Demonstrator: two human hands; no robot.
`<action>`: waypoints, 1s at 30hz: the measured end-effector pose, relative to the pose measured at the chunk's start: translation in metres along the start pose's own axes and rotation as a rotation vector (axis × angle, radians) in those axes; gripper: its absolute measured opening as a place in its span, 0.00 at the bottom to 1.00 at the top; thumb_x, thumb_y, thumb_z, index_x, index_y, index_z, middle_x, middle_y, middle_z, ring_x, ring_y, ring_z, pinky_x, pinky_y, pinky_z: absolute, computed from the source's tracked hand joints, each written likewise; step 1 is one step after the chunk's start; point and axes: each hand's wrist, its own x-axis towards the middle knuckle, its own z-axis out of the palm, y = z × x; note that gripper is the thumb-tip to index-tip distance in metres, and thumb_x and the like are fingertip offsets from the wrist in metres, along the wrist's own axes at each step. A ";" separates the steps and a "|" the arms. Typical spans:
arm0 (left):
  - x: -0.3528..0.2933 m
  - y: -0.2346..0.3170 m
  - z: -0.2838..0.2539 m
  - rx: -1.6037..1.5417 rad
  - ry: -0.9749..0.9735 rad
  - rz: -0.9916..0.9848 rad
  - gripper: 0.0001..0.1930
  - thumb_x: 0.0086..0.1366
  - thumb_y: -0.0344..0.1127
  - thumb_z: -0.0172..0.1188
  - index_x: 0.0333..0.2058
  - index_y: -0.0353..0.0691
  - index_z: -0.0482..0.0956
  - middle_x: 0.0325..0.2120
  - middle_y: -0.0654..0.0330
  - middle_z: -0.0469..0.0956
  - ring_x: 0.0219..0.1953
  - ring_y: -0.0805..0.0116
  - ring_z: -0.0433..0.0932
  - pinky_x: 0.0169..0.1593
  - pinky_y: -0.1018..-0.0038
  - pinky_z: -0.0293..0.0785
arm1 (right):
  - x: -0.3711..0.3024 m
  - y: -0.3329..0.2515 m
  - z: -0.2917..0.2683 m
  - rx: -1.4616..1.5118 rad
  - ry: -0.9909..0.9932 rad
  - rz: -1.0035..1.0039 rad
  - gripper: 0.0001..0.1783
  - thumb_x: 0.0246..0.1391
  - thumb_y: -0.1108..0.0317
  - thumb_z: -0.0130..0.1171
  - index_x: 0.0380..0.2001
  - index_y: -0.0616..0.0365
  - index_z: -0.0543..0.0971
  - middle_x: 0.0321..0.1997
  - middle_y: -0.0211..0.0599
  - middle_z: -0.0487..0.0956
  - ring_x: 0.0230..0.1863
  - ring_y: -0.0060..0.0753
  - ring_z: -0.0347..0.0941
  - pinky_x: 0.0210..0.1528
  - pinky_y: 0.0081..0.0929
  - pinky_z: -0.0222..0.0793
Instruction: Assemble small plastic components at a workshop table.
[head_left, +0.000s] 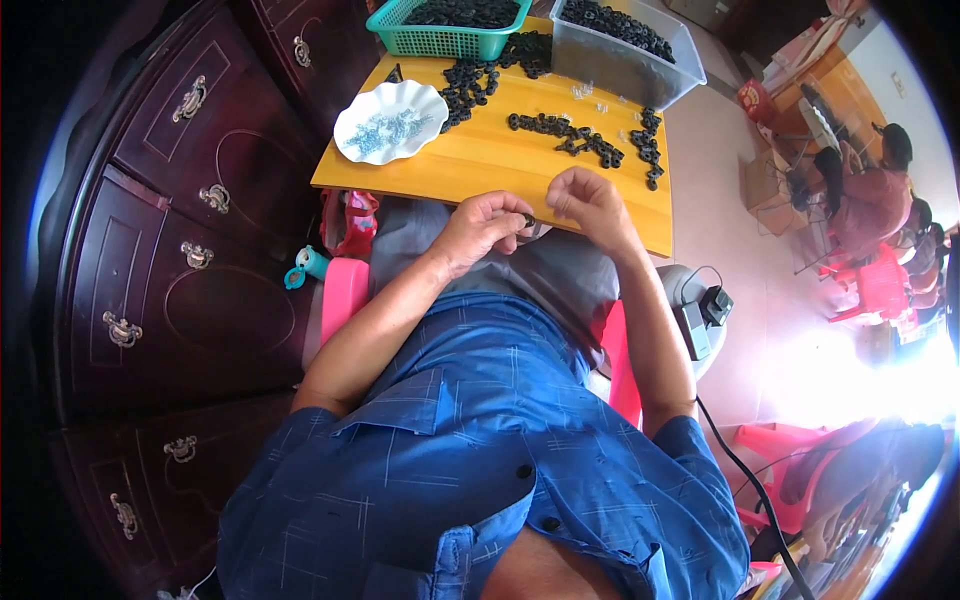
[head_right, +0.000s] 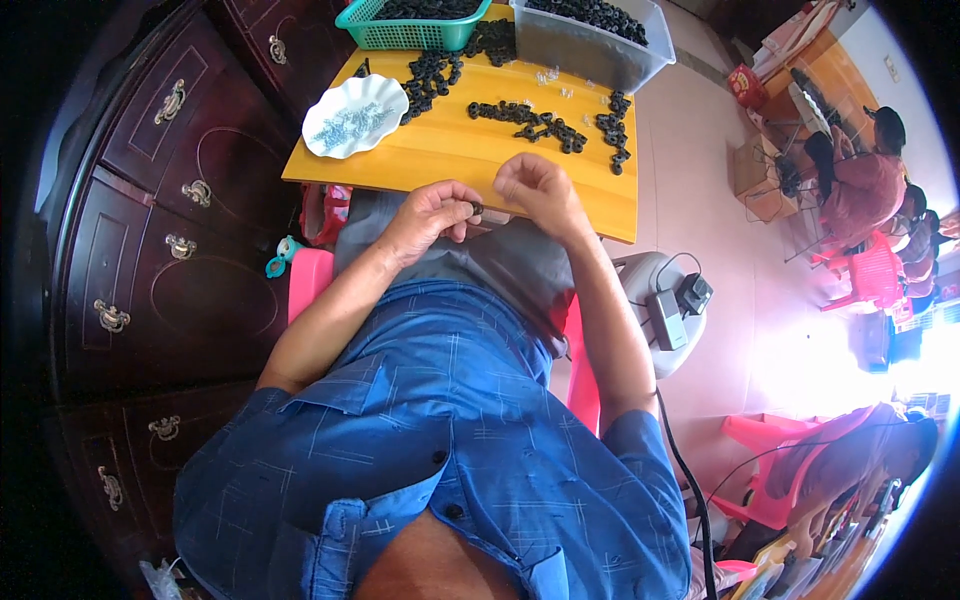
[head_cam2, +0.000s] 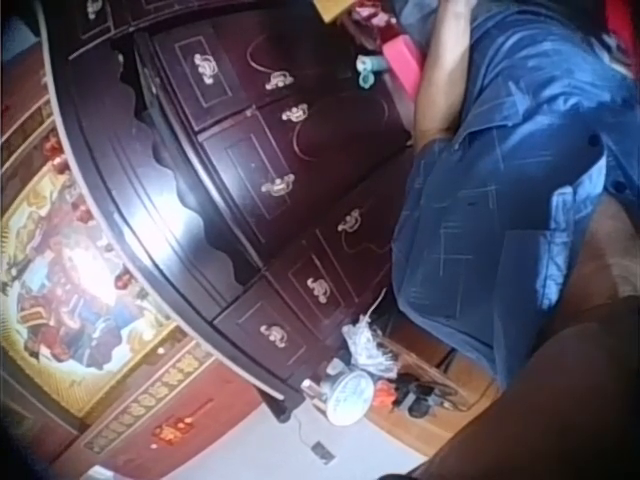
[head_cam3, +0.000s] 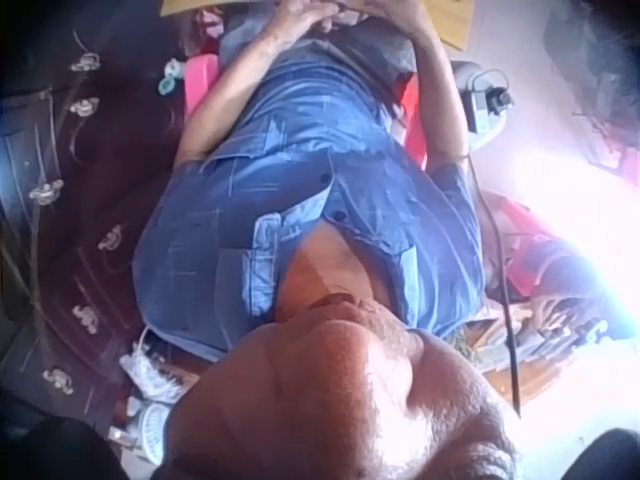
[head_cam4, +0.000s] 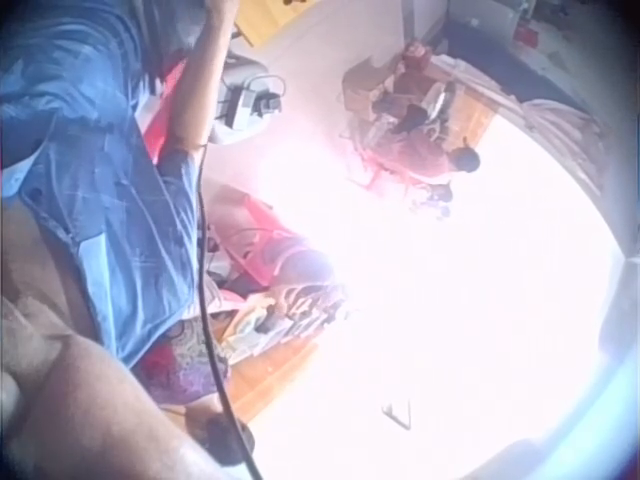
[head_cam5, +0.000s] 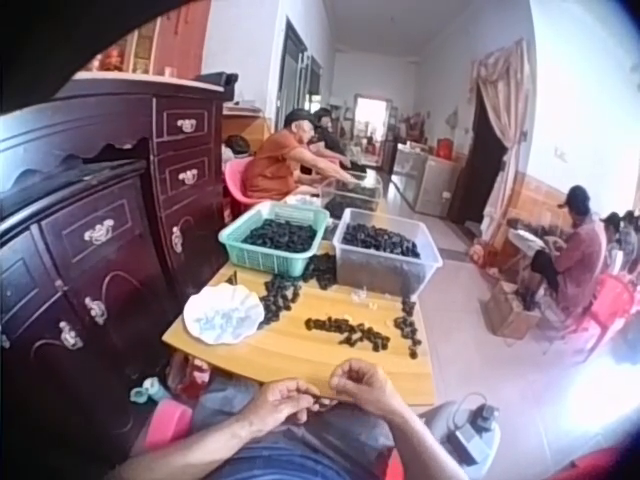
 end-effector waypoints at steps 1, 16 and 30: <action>0.000 0.000 -0.002 -0.005 -0.002 -0.033 0.09 0.70 0.31 0.58 0.46 0.35 0.79 0.33 0.61 0.82 0.26 0.79 0.76 0.33 0.81 0.76 | 0.007 -0.006 -0.005 -0.123 0.043 -0.025 0.06 0.60 0.72 0.63 0.37 0.62 0.79 0.32 0.25 0.79 0.34 0.16 0.73 0.39 0.18 0.70; 0.000 0.006 -0.013 -0.010 0.078 -0.046 0.09 0.71 0.33 0.59 0.46 0.38 0.79 0.34 0.61 0.82 0.27 0.80 0.76 0.34 0.81 0.76 | 0.079 0.015 -0.017 -1.272 0.252 -0.056 0.08 0.58 0.64 0.60 0.39 0.48 0.84 0.43 0.41 0.80 0.45 0.49 0.80 0.47 0.43 0.76; -0.002 0.020 -0.009 -0.010 0.081 0.003 0.09 0.70 0.32 0.59 0.45 0.36 0.79 0.32 0.61 0.82 0.25 0.80 0.76 0.32 0.82 0.76 | -0.017 -0.007 0.016 0.058 0.133 0.103 0.10 0.65 0.66 0.59 0.44 0.60 0.81 0.36 0.25 0.83 0.30 0.15 0.72 0.34 0.15 0.69</action>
